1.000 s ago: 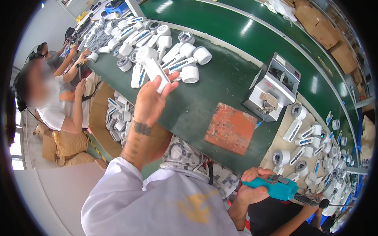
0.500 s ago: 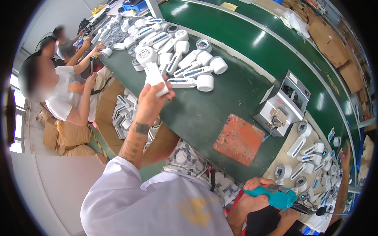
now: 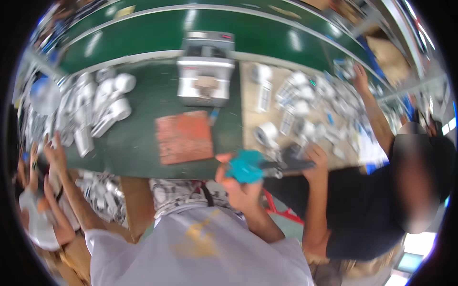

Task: Assemble electronic components into plastic housings using an electric screwdriver on an assembly line.

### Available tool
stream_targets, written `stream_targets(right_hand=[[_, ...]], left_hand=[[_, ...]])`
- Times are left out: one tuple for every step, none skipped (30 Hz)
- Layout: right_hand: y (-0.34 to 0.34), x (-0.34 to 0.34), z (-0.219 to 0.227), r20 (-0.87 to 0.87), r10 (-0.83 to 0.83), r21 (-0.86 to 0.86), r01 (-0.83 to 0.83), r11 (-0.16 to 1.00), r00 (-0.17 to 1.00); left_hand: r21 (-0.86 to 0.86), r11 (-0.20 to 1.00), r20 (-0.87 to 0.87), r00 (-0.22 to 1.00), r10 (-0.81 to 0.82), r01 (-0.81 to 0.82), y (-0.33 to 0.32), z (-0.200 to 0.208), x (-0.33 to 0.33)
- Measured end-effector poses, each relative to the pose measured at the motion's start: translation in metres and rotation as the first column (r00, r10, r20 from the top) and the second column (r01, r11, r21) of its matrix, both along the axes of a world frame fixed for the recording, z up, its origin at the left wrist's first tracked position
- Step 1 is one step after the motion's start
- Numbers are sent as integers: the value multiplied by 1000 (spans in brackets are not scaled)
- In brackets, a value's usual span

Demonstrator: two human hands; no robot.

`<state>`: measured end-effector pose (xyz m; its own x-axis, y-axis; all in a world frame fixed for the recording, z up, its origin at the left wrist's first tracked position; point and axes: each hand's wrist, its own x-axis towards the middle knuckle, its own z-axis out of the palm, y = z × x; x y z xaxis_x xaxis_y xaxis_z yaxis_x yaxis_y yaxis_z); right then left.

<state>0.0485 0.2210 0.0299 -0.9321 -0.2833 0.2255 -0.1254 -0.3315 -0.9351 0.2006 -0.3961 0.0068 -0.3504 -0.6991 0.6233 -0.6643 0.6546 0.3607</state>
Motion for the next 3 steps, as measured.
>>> stream_targets(right_hand=[[8,-1,3,-17,-39,10,40,999,999],[12,-3,6,-43,-43,24,45,999,998],[25,-6,4,-40,-10,82,13,997,999]], left_hand=[[223,954,-221,963,-153,203,86,36,-49],[177,904,-224,911,-347,388,112,25,-71],[166,831,-164,846,-508,531,156,20,-103]])
